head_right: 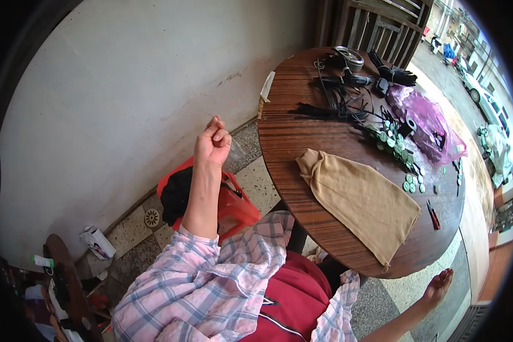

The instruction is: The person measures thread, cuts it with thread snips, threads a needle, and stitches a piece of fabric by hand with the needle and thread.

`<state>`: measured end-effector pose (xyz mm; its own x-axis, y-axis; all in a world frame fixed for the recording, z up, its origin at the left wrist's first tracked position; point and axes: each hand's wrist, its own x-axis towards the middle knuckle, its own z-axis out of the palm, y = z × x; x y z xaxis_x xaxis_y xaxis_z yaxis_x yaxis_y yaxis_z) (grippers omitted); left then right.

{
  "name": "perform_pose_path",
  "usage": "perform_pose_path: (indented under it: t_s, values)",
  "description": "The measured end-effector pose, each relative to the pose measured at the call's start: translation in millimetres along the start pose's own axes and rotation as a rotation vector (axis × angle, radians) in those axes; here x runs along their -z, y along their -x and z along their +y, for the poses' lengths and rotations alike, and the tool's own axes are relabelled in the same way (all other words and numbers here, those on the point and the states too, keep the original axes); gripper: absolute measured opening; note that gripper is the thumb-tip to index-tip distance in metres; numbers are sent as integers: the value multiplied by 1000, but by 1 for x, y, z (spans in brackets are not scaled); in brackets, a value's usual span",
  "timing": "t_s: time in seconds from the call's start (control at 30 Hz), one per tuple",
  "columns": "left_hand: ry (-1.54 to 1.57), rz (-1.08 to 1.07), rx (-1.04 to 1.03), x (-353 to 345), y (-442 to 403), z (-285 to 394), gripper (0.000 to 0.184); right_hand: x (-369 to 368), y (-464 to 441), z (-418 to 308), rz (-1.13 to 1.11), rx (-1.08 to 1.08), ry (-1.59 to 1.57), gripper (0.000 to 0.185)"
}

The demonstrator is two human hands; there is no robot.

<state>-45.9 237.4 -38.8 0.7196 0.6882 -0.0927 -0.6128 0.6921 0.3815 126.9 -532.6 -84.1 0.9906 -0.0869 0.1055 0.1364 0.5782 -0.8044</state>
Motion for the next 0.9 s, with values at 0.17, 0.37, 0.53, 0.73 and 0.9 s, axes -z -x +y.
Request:
perform_pose_path:
  t_s: [0.17,0.37,0.53,0.73,0.9]
  values:
    - [-32,-11,3,4,-3,-3,5,-2,9,1,174,51,31,13]
    - [-37,28,12,12,-14,-5,5,-45,19,3,212,87,48,10]
    - [-26,14,68,61,-56,3,9,-95,28,15,428,230,195,5]
    - [-128,44,73,41,-49,-9,9,-161,35,25,528,249,115,7]
    - [-248,-17,32,56,-69,-1,10,-154,32,23,555,255,14,10]
